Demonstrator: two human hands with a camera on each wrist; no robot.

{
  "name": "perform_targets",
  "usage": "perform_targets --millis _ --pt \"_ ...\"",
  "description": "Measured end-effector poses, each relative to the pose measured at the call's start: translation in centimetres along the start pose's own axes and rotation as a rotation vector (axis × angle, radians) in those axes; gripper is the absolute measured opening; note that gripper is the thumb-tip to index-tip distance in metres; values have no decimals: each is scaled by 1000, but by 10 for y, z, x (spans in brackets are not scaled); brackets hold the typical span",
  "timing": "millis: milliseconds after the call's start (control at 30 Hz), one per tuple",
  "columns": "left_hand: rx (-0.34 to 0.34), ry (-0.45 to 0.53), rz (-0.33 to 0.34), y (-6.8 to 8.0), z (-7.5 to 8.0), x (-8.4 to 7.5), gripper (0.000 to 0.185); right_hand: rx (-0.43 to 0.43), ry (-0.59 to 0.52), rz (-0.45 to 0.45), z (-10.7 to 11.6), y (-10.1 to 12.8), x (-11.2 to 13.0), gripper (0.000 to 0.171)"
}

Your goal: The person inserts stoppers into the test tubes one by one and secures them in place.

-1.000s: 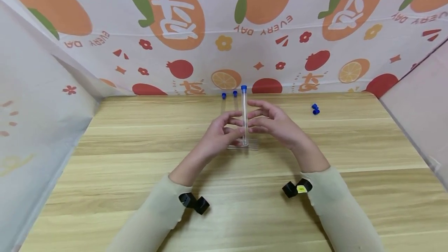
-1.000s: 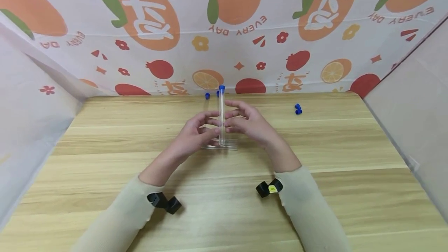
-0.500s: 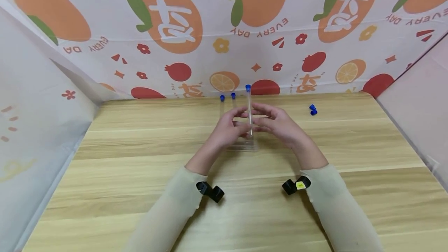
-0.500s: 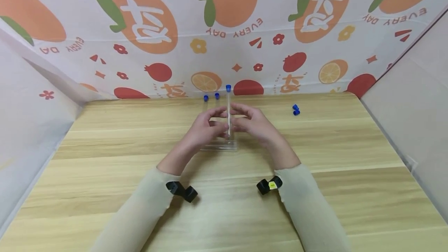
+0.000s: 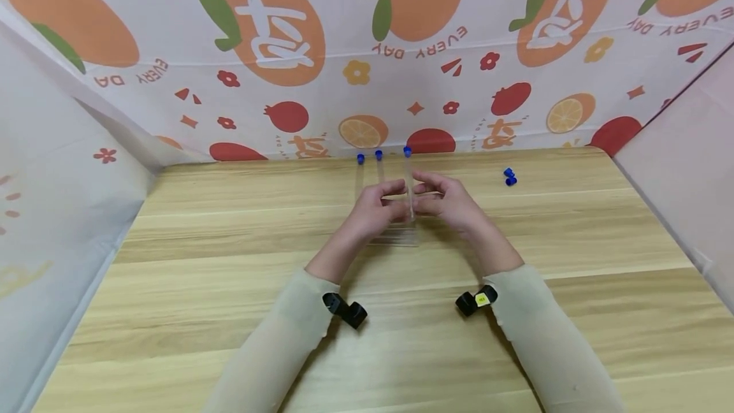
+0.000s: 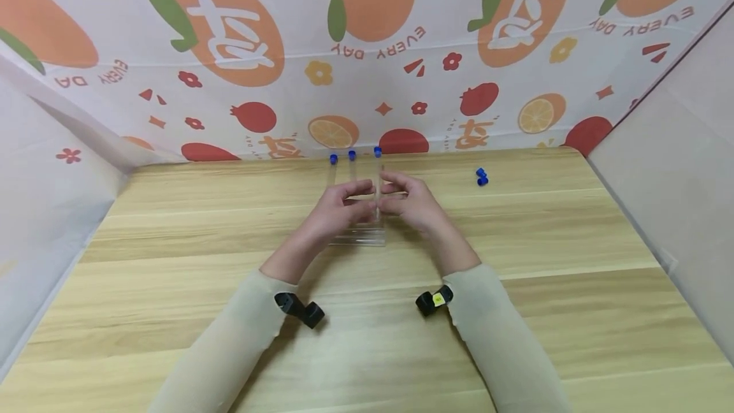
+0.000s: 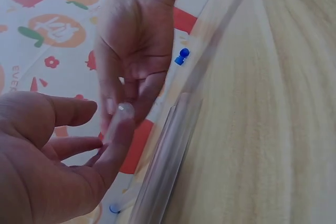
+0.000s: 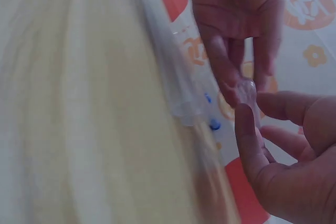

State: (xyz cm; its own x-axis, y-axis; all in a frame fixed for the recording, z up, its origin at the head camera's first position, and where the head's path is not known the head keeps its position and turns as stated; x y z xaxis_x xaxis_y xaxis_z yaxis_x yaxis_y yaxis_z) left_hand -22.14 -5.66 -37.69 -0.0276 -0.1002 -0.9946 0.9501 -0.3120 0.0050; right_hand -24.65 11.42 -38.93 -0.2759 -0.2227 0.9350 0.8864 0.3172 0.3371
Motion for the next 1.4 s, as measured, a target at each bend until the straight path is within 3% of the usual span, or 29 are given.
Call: perform_targets --millis 200,667,1167,1400 --pt "13 4 18 -2 0 2 54 -53 -15 -37 0 -5 -6 61" --pt "0 62 64 -7 -3 5 49 -28 -15 -18 -1 -6 -5 57" --pt "-8 68 26 -6 0 7 47 66 -9 2 -9 -5 -5 55" --pt "-10 71 16 -4 4 4 43 69 8 17 -10 -4 -6 53"
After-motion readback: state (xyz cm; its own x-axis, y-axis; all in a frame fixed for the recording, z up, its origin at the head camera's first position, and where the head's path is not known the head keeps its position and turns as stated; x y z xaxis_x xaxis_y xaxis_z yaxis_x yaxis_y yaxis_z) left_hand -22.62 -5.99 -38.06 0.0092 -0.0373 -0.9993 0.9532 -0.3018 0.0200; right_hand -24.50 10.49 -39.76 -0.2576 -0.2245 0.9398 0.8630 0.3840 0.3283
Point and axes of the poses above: each hand's wrist, its own y-axis away from the middle knuckle, its own z-axis out of the back of the hand, x = y × z, the point moved 3 cm from there along -y, towards the middle knuckle, and after that the axes turned 9 degrees about -z, right-handed, at the moved point
